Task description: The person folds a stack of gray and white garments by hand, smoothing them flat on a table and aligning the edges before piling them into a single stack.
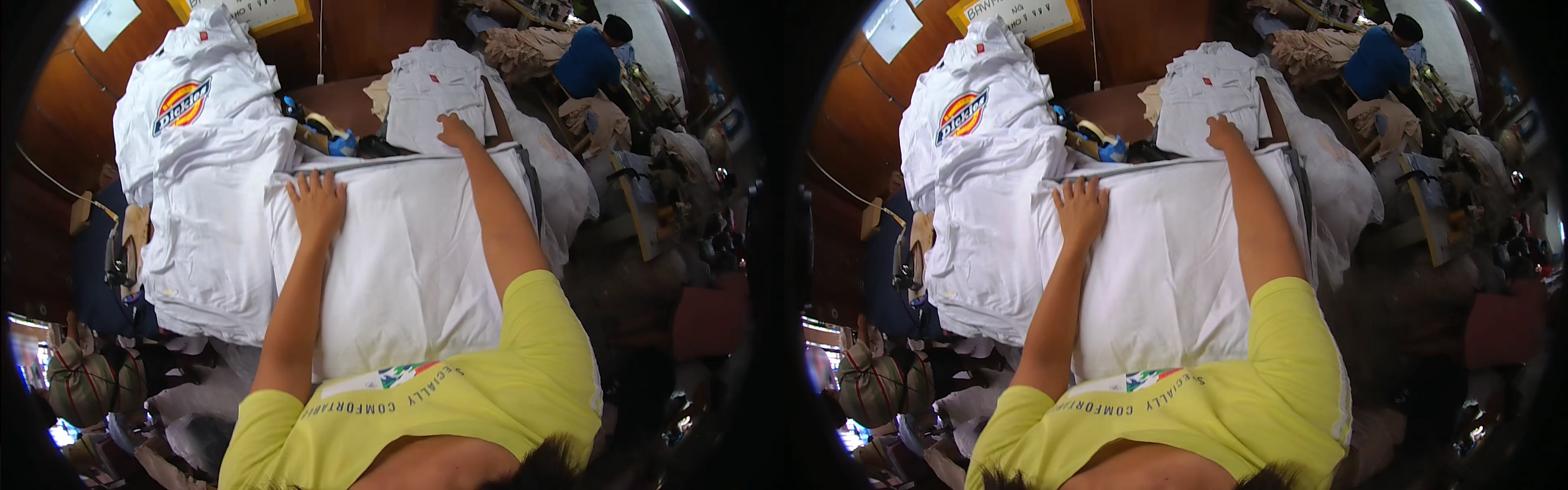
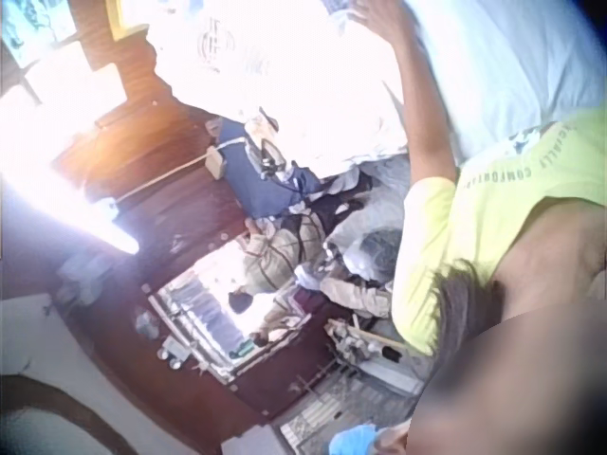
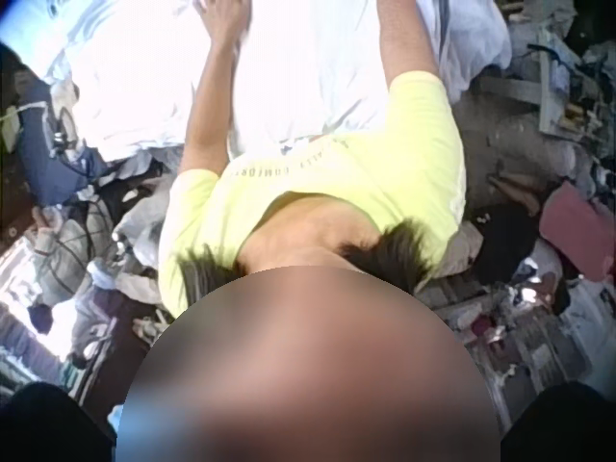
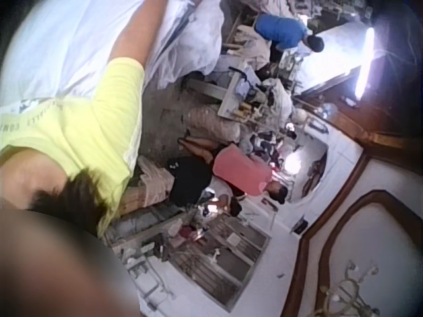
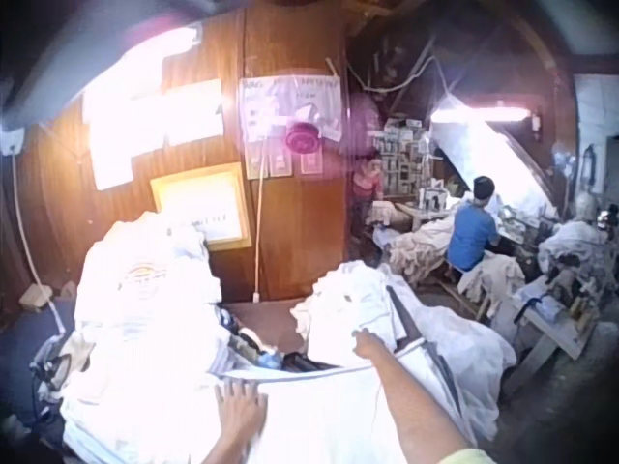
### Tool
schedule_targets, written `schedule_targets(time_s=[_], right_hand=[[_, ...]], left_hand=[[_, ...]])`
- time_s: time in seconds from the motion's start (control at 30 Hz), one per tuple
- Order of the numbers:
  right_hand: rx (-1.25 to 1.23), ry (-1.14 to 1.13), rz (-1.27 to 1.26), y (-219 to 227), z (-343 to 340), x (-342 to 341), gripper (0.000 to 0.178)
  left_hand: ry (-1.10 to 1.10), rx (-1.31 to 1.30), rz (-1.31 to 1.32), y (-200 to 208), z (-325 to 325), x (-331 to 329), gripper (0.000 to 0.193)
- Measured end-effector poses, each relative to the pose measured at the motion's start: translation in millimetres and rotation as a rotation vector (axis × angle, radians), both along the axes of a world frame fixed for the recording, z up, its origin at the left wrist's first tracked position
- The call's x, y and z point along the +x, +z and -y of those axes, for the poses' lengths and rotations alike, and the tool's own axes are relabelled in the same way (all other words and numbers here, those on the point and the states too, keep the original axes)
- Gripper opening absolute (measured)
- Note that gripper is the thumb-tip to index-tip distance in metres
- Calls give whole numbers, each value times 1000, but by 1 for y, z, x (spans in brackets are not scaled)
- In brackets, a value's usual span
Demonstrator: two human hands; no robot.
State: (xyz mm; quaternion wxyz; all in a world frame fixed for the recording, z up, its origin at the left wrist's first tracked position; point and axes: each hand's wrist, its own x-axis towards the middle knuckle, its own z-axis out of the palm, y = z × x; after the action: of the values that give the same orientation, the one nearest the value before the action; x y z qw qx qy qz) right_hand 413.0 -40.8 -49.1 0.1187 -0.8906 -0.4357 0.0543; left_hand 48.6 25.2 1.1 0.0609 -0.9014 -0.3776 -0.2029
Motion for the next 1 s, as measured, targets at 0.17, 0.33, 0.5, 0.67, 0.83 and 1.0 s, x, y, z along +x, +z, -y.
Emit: schedule_targets(time_s=[0.17, 0.33, 0.5, 0.67, 0.83, 1.0], right_hand=[[130, -130, 229, -28, -36, 25, 43], [155, -193, 287, -10, -49, 48, 50], [272, -272, 174, -4, -38, 74, 53], [221, -284, -81, 1, -47, 86, 50], [1205, -322, 9, -6, -56, 109, 53], [521, 428, -393, 10, -80, 64, 48]], left_hand=[[-11, -59, 14, 9, 5, 1, 39], [19, -78, -24, 9, 4, 3, 39], [15, -88, -21, 10, 5, 7, 39], [20, -116, -39, 15, 6, 9, 38], [14, -111, -46, 15, 4, 10, 38], [17, -108, -23, 12, 2, 9, 38]])
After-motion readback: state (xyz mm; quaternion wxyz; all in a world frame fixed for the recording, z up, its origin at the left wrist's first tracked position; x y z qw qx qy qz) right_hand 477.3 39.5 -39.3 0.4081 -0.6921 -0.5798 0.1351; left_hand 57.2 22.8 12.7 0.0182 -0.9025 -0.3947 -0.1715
